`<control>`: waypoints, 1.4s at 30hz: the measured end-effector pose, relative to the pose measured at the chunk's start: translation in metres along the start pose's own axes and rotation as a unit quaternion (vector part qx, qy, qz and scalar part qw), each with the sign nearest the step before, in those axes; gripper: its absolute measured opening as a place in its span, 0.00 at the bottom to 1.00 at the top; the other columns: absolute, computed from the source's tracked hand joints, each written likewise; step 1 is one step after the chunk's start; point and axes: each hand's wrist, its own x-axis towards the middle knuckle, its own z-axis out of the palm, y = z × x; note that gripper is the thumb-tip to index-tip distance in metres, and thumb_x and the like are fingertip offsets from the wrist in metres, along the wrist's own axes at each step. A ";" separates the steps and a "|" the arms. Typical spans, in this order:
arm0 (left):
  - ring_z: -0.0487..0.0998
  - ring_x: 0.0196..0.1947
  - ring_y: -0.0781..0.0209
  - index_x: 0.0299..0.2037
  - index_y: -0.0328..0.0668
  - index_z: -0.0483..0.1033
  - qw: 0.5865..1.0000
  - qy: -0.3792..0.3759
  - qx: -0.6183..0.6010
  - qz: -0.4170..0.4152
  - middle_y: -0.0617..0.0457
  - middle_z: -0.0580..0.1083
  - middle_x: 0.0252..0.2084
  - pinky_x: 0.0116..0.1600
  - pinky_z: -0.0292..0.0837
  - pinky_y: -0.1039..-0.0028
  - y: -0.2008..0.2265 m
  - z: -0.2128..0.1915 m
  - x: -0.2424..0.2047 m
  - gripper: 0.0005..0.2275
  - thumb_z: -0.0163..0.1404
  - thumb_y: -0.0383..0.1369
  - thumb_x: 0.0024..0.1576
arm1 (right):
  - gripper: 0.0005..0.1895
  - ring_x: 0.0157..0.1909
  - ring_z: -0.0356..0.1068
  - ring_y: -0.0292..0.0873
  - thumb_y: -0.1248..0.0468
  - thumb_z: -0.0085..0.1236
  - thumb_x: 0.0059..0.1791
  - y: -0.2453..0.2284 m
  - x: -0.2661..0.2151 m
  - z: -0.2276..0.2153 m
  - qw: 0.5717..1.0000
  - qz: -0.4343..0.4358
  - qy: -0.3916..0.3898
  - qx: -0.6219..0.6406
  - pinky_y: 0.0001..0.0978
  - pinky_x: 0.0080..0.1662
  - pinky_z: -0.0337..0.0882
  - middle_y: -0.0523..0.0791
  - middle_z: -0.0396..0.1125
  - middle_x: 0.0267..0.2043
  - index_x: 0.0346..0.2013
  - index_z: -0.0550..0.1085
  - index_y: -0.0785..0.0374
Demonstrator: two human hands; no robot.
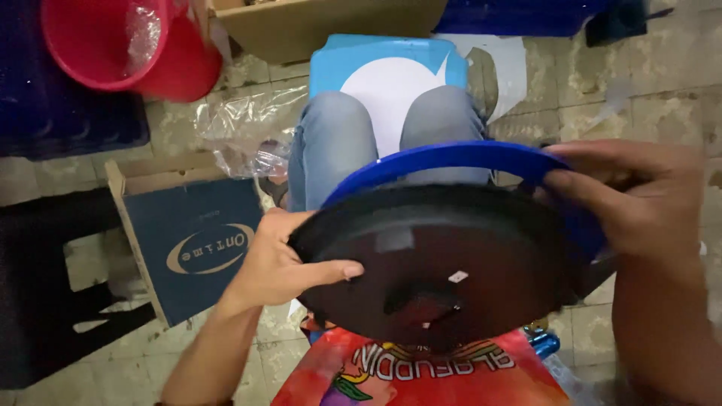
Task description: Assembling a wall clock by fitting the clock face into a plastic frame and securing it with screws using a screwdriver.
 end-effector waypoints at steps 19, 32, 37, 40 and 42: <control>0.74 0.25 0.69 0.33 0.28 0.79 0.990 0.124 -0.026 -0.066 0.53 0.79 0.27 0.33 0.72 0.82 -0.010 0.013 -0.031 0.06 0.62 0.21 0.48 | 0.12 0.31 0.54 0.31 0.74 0.60 0.56 0.050 -0.001 0.019 0.999 0.009 0.003 0.035 0.19 0.39 0.54 0.41 0.64 0.36 0.55 0.76 0.70; 0.67 0.20 0.71 0.31 0.36 0.78 0.994 -0.064 0.082 -0.045 0.61 0.74 0.22 0.28 0.63 0.80 -0.006 0.017 -0.004 0.06 0.60 0.28 0.47 | 0.15 0.45 0.70 0.49 0.82 0.55 0.57 0.030 -0.011 0.037 0.998 -0.046 -0.048 0.009 0.34 0.53 0.73 0.60 0.69 0.53 0.59 0.70 0.80; 0.75 0.49 0.64 0.62 0.31 0.69 0.975 0.012 -0.195 -0.104 0.51 0.77 0.53 0.59 0.72 0.74 -0.040 0.044 -0.052 0.28 0.60 0.18 0.47 | 0.14 0.50 0.68 0.44 0.82 0.54 0.59 0.048 -0.032 0.031 1.000 -0.012 0.013 -0.012 0.31 0.57 0.67 0.54 0.69 0.55 0.59 0.71 0.76; 0.75 0.39 0.67 0.48 0.29 0.77 0.956 0.066 -0.263 -0.113 0.55 0.79 0.43 0.48 0.73 0.77 -0.079 0.049 -0.082 0.15 0.60 0.21 0.51 | 0.13 0.45 0.62 0.40 0.80 0.55 0.60 0.047 -0.040 0.033 0.999 0.007 0.032 -0.011 0.26 0.53 0.63 0.50 0.67 0.53 0.60 0.71 0.73; 0.76 0.44 0.63 0.53 0.30 0.75 0.955 0.095 -0.256 -0.112 0.52 0.79 0.47 0.54 0.73 0.73 -0.086 0.058 -0.093 0.24 0.64 0.21 0.44 | 0.13 0.40 0.60 0.38 0.80 0.56 0.60 0.046 -0.041 0.033 1.000 -0.006 0.024 -0.017 0.25 0.48 0.61 0.50 0.66 0.50 0.60 0.71 0.73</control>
